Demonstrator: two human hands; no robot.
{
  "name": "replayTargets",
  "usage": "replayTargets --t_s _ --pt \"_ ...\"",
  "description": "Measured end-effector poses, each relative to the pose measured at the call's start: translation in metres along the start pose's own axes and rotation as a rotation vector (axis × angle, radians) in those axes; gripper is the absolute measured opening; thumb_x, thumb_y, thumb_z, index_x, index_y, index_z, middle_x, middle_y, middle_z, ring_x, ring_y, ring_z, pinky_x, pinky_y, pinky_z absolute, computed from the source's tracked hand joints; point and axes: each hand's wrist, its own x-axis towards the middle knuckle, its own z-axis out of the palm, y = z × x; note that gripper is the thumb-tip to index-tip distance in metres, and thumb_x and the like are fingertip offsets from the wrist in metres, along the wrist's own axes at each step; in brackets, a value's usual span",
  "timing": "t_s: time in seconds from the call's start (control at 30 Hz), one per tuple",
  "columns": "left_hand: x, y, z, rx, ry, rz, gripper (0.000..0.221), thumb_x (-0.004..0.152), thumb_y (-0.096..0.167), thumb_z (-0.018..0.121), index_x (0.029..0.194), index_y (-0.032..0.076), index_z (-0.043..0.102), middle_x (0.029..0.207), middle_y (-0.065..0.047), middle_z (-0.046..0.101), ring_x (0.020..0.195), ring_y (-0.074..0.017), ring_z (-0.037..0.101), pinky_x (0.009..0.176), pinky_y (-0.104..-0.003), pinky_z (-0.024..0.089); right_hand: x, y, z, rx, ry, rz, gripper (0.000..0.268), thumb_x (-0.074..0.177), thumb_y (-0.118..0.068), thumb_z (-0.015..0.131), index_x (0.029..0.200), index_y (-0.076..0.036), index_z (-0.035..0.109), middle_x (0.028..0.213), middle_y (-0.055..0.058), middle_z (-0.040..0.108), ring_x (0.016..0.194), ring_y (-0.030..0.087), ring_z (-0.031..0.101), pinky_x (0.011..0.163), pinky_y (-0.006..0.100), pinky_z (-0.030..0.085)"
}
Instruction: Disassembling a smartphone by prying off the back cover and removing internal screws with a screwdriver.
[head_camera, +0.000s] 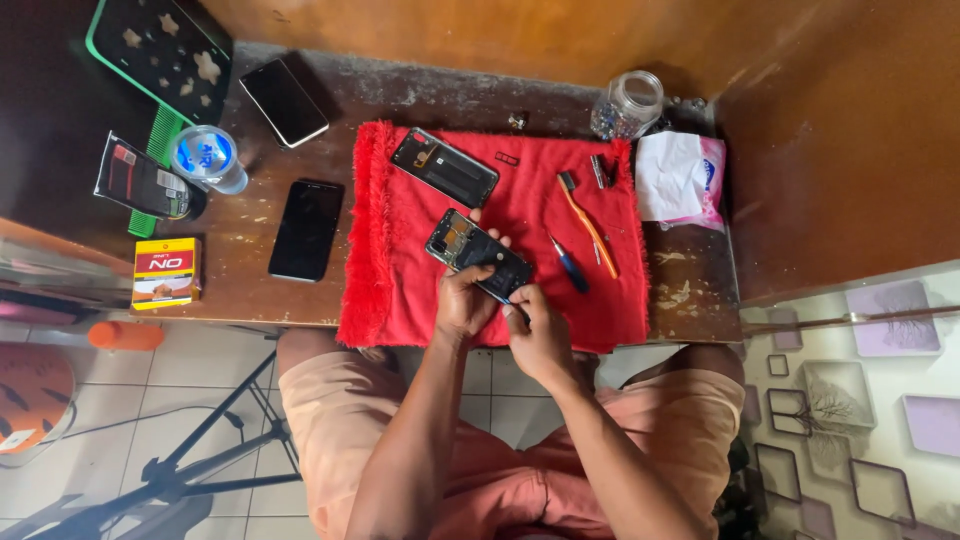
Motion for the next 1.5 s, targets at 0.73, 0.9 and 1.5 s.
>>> replayTargets --t_s 0.73,0.9,1.5 --pt "0.006 0.0 -0.007 0.007 0.016 -0.101 0.083 0.066 -0.018 0.05 0.145 0.008 0.054 0.124 -0.015 0.069 0.117 -0.0327 0.067 0.103 -0.052 0.053 0.014 0.005 -0.012 -0.033 0.046 -0.098 0.018 0.093 -0.027 0.067 0.108 -0.022 0.06 0.108 0.008 0.08 0.106 0.031 0.074 0.088 0.048 0.06" --pt "0.01 -0.002 -0.013 -0.022 0.068 -0.15 0.076 0.064 -0.017 0.047 0.137 0.002 0.059 0.13 -0.021 0.066 0.12 -0.04 0.064 0.101 -0.058 0.052 0.021 0.016 -0.008 -0.118 0.187 -0.195 0.016 0.092 -0.029 0.067 0.107 -0.026 0.062 0.101 0.001 0.08 0.1 0.023 0.076 0.084 0.04 0.061" --pt "0.01 -0.001 -0.001 0.133 0.025 -0.228 0.061 0.08 0.001 0.057 0.14 -0.001 0.055 0.117 -0.023 0.07 0.111 -0.0371 0.069 0.092 -0.052 0.059 0.044 0.015 -0.06 -0.338 0.151 -0.41 0.013 0.084 -0.029 0.077 0.096 -0.03 0.07 0.084 -0.003 0.078 0.087 0.021 0.077 0.076 0.035 0.061"
